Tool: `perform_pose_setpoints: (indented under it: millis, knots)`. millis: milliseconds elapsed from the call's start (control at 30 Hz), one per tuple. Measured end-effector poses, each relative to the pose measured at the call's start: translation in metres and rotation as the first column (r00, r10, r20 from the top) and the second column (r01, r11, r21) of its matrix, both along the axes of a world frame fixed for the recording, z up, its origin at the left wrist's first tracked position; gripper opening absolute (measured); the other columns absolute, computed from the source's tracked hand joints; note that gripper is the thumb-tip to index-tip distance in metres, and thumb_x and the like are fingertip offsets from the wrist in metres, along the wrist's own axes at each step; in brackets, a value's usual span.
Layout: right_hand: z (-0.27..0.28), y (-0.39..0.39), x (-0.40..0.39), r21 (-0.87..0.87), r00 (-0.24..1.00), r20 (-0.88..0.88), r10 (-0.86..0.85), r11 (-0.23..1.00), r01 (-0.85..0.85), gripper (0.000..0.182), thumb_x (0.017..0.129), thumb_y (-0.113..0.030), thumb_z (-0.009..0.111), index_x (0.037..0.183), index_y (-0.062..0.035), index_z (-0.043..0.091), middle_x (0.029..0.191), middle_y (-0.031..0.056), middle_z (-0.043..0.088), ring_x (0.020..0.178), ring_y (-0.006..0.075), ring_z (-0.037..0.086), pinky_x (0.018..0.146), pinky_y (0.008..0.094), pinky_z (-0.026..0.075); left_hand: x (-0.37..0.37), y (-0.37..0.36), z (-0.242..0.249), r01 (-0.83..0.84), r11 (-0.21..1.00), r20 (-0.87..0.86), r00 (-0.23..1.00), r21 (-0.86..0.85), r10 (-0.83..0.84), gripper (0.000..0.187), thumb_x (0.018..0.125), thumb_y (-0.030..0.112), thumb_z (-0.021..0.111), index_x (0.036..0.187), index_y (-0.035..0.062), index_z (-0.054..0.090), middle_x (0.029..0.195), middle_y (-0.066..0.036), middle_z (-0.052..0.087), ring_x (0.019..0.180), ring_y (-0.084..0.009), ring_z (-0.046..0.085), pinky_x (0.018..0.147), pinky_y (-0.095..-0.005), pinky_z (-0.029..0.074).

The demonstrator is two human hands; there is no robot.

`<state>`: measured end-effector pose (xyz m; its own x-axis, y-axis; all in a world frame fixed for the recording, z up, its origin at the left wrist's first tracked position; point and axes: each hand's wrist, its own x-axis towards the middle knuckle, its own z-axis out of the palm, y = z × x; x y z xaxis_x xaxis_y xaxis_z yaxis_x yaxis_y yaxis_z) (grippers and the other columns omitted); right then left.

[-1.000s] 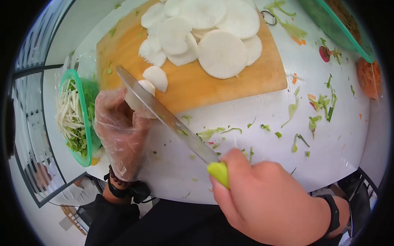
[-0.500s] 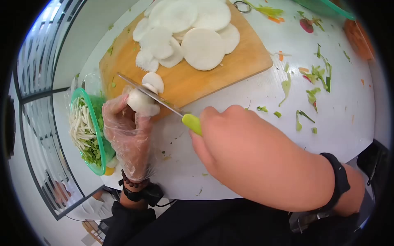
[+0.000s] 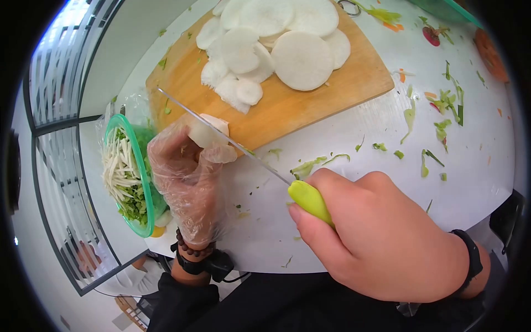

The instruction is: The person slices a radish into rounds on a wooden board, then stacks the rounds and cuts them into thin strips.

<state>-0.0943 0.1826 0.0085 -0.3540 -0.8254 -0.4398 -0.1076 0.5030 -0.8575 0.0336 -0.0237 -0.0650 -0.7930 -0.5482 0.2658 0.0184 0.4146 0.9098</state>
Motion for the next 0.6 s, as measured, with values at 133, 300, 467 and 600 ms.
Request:
perform_pose_setpoints:
  millis: [133,300,467,600]
  knots:
    - [-0.0020,0.0024,0.0035,-0.009,0.999,-0.042,0.010,1.000,-0.010,0.010,0.090,-0.009,0.059,0.085,-0.0007,0.056,0.055,0.0127,0.053,0.047,0.0303,0.053,0.050,0.0361,0.042,-0.0005,0.0007,0.0000,0.012,0.999,-0.041,0.999,0.036,-0.011,0.045,0.079,-0.005,0.074,0.116,0.0003,0.049,0.114,-0.011,0.050,0.109,-0.0203,0.058,0.095,-0.0328,0.049]
    - [0.0006,0.0049,0.0065,0.008,1.000,-0.031,-0.001,1.000,0.001,0.007,0.091,-0.009,0.058,0.089,-0.0017,0.056,0.054,0.0124,0.053,0.048,0.0310,0.053,0.050,0.0365,0.042,-0.0038,0.0030,0.0038,-0.010,1.000,-0.020,1.000,-0.018,0.010,0.044,0.077,-0.004,0.076,0.112,0.0011,0.049,0.112,-0.011,0.049,0.104,-0.0191,0.057,0.094,-0.0320,0.049]
    - [-0.0009,0.0051,0.0040,0.002,1.000,-0.005,0.002,1.000,-0.002,0.006,0.090,-0.008,0.058,0.089,-0.0026,0.055,0.055,0.0120,0.053,0.048,0.0317,0.054,0.050,0.0366,0.042,-0.0011,0.0008,-0.0012,-0.086,0.996,-0.001,0.996,-0.005,0.086,0.040,0.074,-0.004,0.077,0.100,0.0043,0.047,0.102,-0.007,0.048,0.091,-0.0166,0.053,0.086,-0.0306,0.046]
    - [-0.0017,0.0061,0.0053,0.046,0.999,-0.032,0.016,0.999,-0.015,0.007,0.090,-0.008,0.058,0.091,-0.0029,0.055,0.056,0.0120,0.054,0.048,0.0327,0.054,0.050,0.0367,0.042,-0.0017,-0.0009,0.0037,-0.087,0.991,0.062,0.994,-0.099,0.093,0.041,0.073,-0.002,0.078,0.095,0.0065,0.044,0.093,-0.005,0.046,0.084,-0.0155,0.050,0.081,-0.0293,0.043]
